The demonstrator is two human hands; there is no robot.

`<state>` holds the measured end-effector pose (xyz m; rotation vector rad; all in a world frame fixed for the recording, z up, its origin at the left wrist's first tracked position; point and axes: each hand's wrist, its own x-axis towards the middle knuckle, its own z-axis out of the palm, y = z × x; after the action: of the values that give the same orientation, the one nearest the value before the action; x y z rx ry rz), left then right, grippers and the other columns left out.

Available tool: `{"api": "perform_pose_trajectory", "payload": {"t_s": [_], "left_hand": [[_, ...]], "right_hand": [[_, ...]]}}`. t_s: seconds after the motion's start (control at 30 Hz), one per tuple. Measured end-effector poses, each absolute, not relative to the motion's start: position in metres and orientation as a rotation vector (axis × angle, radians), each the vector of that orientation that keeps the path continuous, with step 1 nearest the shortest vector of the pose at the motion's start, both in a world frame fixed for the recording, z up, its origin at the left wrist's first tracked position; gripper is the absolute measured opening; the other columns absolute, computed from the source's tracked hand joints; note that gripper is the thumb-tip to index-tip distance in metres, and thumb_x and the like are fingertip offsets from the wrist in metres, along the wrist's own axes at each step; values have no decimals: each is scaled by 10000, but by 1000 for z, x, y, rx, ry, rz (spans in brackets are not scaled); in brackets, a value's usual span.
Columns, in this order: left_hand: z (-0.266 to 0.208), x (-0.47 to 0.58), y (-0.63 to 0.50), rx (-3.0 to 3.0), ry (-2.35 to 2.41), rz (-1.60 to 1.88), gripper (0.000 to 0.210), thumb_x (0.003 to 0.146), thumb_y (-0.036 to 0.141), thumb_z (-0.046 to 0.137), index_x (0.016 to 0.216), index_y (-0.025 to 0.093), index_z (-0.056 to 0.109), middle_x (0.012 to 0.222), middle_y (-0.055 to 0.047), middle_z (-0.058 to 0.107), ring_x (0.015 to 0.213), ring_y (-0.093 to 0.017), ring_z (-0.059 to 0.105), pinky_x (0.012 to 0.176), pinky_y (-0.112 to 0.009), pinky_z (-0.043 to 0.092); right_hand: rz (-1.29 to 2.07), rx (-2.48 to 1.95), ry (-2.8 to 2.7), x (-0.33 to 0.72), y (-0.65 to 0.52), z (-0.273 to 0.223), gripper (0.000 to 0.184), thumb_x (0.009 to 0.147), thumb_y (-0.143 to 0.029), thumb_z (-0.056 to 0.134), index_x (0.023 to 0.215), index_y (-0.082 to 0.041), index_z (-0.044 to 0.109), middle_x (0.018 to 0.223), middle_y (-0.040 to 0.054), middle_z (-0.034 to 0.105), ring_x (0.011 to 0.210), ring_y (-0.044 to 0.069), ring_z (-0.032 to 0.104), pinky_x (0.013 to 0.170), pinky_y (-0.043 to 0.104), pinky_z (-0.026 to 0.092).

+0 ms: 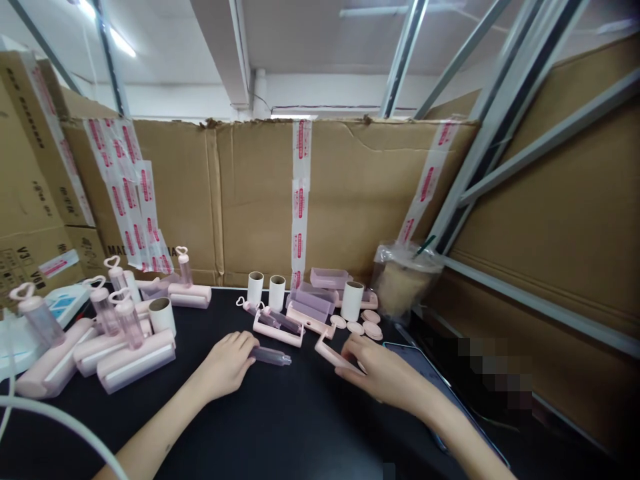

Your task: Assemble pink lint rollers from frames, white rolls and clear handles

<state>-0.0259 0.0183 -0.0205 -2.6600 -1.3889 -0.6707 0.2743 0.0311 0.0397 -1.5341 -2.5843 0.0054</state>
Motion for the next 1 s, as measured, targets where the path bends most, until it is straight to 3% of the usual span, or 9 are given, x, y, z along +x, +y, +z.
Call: {"api": "perform_pose_trajectory", "payload": {"t_s": [0.1, 0.2, 0.37, 0.5, 0.7, 0.83, 1.0], "left_hand": [[-9, -25, 12, -2657, -1376, -724, 197, 896, 200, 394, 1078, 186, 467, 979, -69, 581, 896, -214, 563, 809, -368, 453], [0, -21, 4, -2652, -1390, -828, 213, 885, 214, 380, 1082, 183, 454, 946, -71, 576, 847, -206, 566, 766, -359, 459], [2, -13, -2, -2702, -1416, -934, 279, 863, 281, 456, 1135, 224, 487, 938, -32, 581, 803, -185, 576, 740, -330, 466], [-1, -12, 0, -2711, -1438, -916, 299, 894, 343, 449, 1174, 253, 503, 944, -21, 602, 812, -176, 591, 740, -310, 468], [-8, -16, 2, -2700, -1360, -828, 333, 901, 358, 448, 1207, 241, 505, 913, -25, 624, 775, -164, 618, 729, -297, 489], [-14, -16, 3, -2601, -1234, -779, 360, 914, 357, 429, 1240, 213, 483, 898, -47, 635, 770, -173, 634, 710, -291, 503], [-16, -15, 1, -2522, -1113, -734, 358, 920, 352, 420, 1225, 180, 492, 853, -63, 649, 714, -185, 636, 627, -290, 504]], "right_hand": [[539, -1268, -2410, 262, 32, 52, 224, 848, -408, 503, 905, -204, 575, 904, 44, 658, 794, 196, 631, 708, 295, 483], [998, -982, -2083, 242, 37, 38, 353, 793, -414, 596, 1052, -189, 511, 955, 58, 650, 884, 202, 632, 793, 325, 497], [1308, -846, -1760, 223, 36, 1, 426, 728, -395, 686, 1065, -198, 514, 963, 62, 665, 928, 221, 641, 834, 368, 499], [1378, -848, -1629, 222, 28, -2, 449, 710, -455, 690, 1042, -201, 526, 929, 61, 675, 872, 232, 655, 732, 355, 532], [1355, -871, -1608, 224, 29, -5, 436, 670, -402, 742, 1004, -199, 548, 1013, 83, 678, 941, 243, 647, 843, 383, 504], [1238, -968, -1616, 223, 27, -8, 519, 604, -424, 777, 1000, -191, 537, 958, 94, 702, 896, 270, 663, 810, 417, 521], [1131, -1064, -1688, 223, 20, -3, 459, 597, -426, 772, 930, -184, 570, 900, 95, 721, 832, 277, 678, 758, 411, 544]]}}
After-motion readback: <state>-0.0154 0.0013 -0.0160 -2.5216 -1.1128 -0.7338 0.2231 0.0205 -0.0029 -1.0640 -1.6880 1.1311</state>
